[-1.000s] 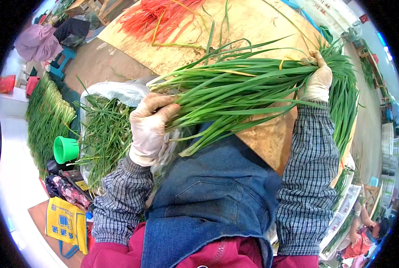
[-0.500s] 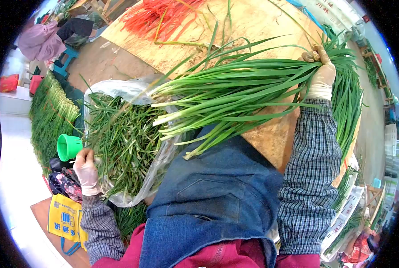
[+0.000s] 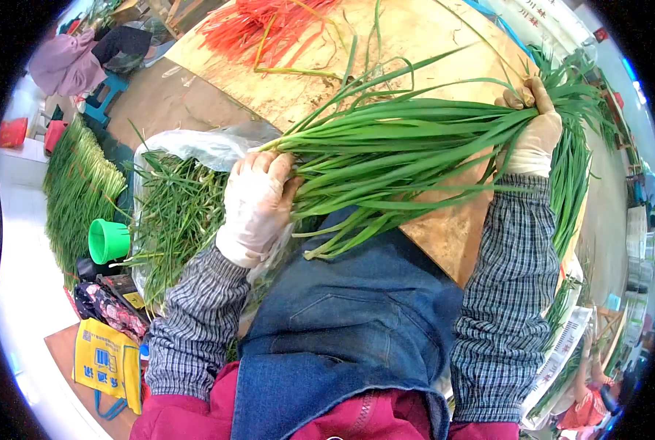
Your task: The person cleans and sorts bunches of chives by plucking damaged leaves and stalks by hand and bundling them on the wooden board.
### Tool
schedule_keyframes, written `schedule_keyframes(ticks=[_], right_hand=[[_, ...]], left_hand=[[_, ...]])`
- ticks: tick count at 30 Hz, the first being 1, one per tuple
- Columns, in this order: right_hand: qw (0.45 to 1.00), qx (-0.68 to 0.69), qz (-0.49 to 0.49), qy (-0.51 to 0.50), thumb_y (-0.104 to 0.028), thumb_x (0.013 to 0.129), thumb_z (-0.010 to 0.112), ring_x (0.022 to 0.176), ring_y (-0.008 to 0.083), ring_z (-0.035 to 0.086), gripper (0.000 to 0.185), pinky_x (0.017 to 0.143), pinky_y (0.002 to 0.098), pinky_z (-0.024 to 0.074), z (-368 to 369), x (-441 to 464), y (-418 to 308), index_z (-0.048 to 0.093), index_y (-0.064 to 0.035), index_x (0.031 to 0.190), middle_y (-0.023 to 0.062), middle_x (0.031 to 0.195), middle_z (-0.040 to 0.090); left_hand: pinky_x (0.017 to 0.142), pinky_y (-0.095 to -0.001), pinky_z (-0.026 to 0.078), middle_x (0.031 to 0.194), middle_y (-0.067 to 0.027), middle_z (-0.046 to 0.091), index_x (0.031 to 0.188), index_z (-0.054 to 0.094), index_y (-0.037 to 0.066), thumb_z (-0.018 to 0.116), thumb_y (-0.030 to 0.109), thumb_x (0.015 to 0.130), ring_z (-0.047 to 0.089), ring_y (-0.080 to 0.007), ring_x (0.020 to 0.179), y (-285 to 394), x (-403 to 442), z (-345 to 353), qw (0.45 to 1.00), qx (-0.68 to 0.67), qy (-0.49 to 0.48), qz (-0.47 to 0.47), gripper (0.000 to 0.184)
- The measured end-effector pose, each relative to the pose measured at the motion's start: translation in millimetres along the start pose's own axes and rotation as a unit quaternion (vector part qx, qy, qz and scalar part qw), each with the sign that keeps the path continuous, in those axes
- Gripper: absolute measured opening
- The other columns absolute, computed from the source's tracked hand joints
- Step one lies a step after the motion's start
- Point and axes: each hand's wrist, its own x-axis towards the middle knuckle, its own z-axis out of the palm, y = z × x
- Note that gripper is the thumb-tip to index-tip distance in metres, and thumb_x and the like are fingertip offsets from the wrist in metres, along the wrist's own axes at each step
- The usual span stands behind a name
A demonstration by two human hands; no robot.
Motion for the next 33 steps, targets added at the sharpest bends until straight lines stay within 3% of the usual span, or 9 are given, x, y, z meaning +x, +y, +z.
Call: schedule_keyframes(ticks=[6,13,18,19,21,22,24,28,33], right_hand=[[0.999,-0.001,0.029,0.016,-0.018,0.088,0.047,0.048,0.0120,0.035,0.019,0.043,0.0244,0.0306,-12.1,16.8,6.4,0.045,-0.0082,0.073,-0.0013,0.055,0.035],[0.999,-0.016,0.026,0.039,-0.019,0.089,0.047,0.048,0.0109,0.034,0.019,0.043,0.0238,0.0301,-7.7,12.2,4.3,0.045,-0.0098,0.072,-0.0015,0.055,0.034],[1.000,-0.008,0.023,-0.013,-0.015,0.090,0.046,0.053,0.0096,0.034,0.013,0.047,0.0226,0.0319,-14.4,9.9,-0.6,0.047,-0.0060,0.080,-0.0029,0.058,0.034],[0.999,0.000,0.028,-0.027,-0.015,0.090,0.047,0.053,0.0095,0.034,0.013,0.047,0.0225,0.0317,-17.4,10.6,-2.8,0.047,-0.0062,0.080,-0.0030,0.058,0.034],[0.999,0.004,0.026,-0.034,-0.016,0.089,0.047,0.052,0.0095,0.033,0.015,0.047,0.0223,0.0308,-19.1,10.3,-3.3,0.046,-0.0067,0.078,-0.0032,0.058,0.034],[0.999,0.008,0.030,-0.035,-0.016,0.089,0.047,0.052,0.0096,0.033,0.015,0.047,0.0223,0.0306,-20.3,11.9,-2.6,0.047,-0.0065,0.078,-0.0032,0.058,0.034],[0.998,0.016,0.037,-0.041,-0.015,0.089,0.048,0.052,0.0098,0.033,0.015,0.047,0.0223,0.0302,-20.8,15.8,-0.1,0.047,-0.0062,0.077,-0.0033,0.058,0.034],[1.000,0.005,0.013,-0.017,-0.015,0.089,0.048,0.052,0.0104,0.033,0.015,0.047,0.0235,0.0305,-3.5,5.1,-5.2,0.047,-0.0063,0.077,-0.0029,0.058,0.034],[0.999,-0.017,-0.005,-0.039,-0.017,0.088,0.051,0.054,0.0094,0.037,0.012,0.052,0.0225,0.0360,-8.5,4.0,-8.9,0.051,-0.0068,0.082,-0.0039,0.059,0.036]], left_hand=[[0.060,-0.0323,0.047,0.071,-0.0062,0.051,0.085,0.057,0.003,0.058,0.011,0.064,0.054,-0.0220,0.069,-15.8,4.6,1.7,0.988,-0.002,-0.023,0.151,0.022],[0.053,-0.0351,0.047,0.069,-0.0105,0.054,0.084,0.058,0.002,0.060,0.001,0.072,0.055,-0.0266,0.060,-5.9,-4.6,3.8,0.990,-0.091,0.101,0.046,0.012],[0.043,-0.0278,0.044,0.066,-0.0095,0.055,0.090,0.055,0.003,0.054,-0.002,0.079,0.054,-0.0183,0.053,-52.8,-71.5,-27.3,0.998,-0.011,0.025,-0.060,0.012],[0.038,-0.0235,0.041,0.066,-0.0077,0.056,0.093,0.054,0.003,0.051,-0.002,0.082,0.053,-0.0149,0.053,-78.5,-95.0,-35.6,0.996,0.027,0.083,0.001,0.013],[0.043,-0.0296,0.044,0.064,-0.0074,0.053,0.082,0.053,0.006,0.049,-0.003,0.074,0.053,-0.0207,0.053,-105.3,-136.4,-73.2,0.976,0.210,-0.005,-0.063,0.012],[0.056,-0.0334,0.047,0.070,-0.0078,0.055,0.085,0.055,0.006,0.052,-0.001,0.073,0.056,-0.0222,0.066,-118.5,-165.4,-87.8,0.893,0.321,-0.229,-0.215,0.014],[0.070,-0.0366,0.046,0.077,-0.0081,0.057,0.088,0.055,0.005,0.055,0.003,0.073,0.055,-0.0232,0.077,-113.0,-168.7,-103.7,0.834,0.372,-0.332,-0.237,0.016],[0.075,-0.0372,0.044,0.084,-0.0103,0.060,0.091,0.058,0.004,0.060,0.009,0.077,0.055,-0.0278,0.078,-45.6,-84.6,-74.5,0.996,0.074,-0.002,-0.044,0.015],[0.075,-0.0387,0.041,0.079,-0.0117,0.061,0.084,0.060,0.002,0.060,0.025,0.079,0.056,-0.0274,0.078,11.0,-8.9,-19.4,0.995,0.033,-0.047,-0.084,0.024]])
